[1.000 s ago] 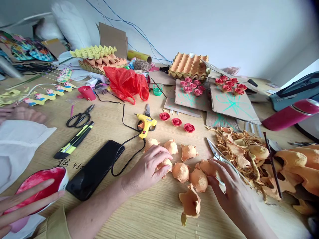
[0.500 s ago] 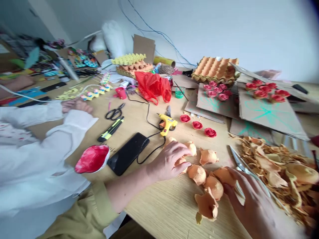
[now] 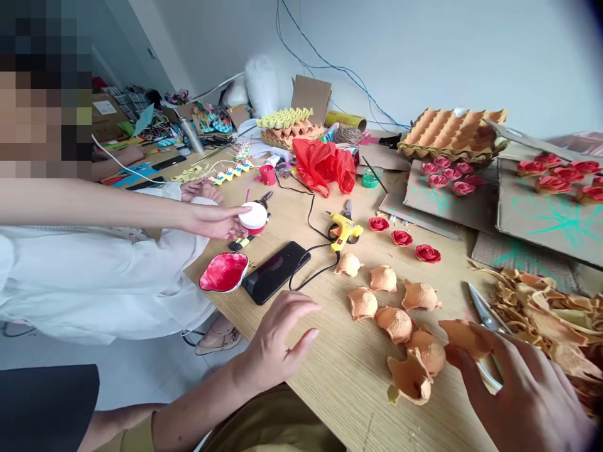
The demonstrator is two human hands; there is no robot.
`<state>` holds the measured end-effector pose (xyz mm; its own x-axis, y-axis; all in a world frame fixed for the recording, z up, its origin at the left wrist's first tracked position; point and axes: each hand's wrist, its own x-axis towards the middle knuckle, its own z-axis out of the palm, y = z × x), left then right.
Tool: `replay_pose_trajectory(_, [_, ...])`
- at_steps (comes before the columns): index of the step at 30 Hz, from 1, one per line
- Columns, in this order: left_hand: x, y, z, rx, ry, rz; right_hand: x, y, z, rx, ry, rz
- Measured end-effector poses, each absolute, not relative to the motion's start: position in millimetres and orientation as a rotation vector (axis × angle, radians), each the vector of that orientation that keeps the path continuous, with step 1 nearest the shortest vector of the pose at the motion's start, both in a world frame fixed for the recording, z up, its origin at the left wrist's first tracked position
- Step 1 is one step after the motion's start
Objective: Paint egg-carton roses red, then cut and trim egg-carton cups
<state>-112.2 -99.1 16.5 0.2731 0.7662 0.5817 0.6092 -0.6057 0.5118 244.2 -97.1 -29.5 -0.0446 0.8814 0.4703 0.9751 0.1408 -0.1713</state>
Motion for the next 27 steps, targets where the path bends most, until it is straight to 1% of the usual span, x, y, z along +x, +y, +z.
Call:
replay_pose_trajectory(4, [-130,-106,16,2.384,1.507,1.31,242,-94,-22,-1.823,-1.996,-0.402])
replay_pose_trajectory(10, [-155,-97,19,2.396,1.741,1.505,245,-94,-24,-1.865,-1.979,-0.396])
replay_pose_trajectory(15, [-169,-83,29,2.194,1.95,1.573,246,-96,-26,-1.829,-1.989,-0.325])
replay_pose_trajectory(18, [-180,-80,39,2.15,2.072,1.504,245,-97,-25,-1.841,-1.974,-0.289])
replay_pose_trajectory(21, [-199,-77,50,2.22,2.208,1.363,243,-97,-24,-1.853,-1.973,-0.271])
replay_pose_trajectory(23, [-216,-75,56,2.225,2.251,1.178,243,-97,-24,-1.851,-1.983,-0.269])
replay_pose_trajectory(27, [-250,-74,60,2.162,2.229,0.649,250,-95,-33,-1.837,-1.984,-0.315])
